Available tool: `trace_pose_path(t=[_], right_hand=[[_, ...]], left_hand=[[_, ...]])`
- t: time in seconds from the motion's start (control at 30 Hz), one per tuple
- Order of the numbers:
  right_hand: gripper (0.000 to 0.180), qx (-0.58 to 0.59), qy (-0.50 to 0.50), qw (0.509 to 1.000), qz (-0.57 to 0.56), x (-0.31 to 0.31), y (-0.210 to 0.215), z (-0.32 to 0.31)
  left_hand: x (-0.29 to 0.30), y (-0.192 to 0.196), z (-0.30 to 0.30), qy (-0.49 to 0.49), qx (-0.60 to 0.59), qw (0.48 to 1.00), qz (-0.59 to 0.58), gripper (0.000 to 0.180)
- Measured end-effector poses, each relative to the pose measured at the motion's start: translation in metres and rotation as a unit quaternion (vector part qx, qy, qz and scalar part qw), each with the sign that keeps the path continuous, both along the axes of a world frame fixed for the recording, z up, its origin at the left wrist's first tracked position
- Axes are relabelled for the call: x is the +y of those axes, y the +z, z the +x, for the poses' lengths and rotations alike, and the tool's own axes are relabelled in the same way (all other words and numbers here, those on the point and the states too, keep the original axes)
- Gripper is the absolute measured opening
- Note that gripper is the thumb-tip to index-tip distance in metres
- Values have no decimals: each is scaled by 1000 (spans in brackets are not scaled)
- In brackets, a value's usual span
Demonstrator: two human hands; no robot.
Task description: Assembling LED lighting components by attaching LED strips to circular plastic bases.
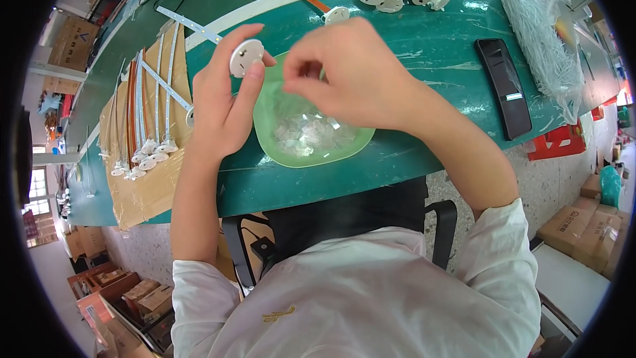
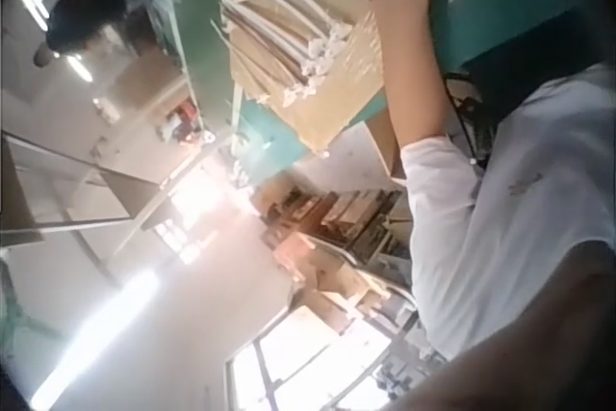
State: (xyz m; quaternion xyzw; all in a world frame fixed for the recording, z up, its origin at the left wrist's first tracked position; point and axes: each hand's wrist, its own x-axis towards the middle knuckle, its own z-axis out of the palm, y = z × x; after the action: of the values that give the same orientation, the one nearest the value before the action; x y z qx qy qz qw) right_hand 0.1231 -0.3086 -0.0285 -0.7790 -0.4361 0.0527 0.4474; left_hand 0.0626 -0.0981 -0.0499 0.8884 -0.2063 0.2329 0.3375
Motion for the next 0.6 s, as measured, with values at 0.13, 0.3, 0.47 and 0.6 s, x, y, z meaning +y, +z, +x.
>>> trace_pose_path(t=[0.13, 0.3, 0.47, 0.6], right_hand=[[6, -12, -67, 979, 190, 9, 0, -11], [7, -102, -78, 971, 202, 9, -2, -11], [9, -128, -81, 972, 179, 11, -6, -11], [9, -161, -91, 964, 190, 13, -12, -12]], left_hand=[[-15, 0, -5, -104, 71, 972, -201, 57], [-16, -6, -2, -130, 73, 968, -201, 65], [-17, -3, -6, -78, 22, 990, -114, 57], [-19, -6, -7, -40, -15, 995, -86, 53]])
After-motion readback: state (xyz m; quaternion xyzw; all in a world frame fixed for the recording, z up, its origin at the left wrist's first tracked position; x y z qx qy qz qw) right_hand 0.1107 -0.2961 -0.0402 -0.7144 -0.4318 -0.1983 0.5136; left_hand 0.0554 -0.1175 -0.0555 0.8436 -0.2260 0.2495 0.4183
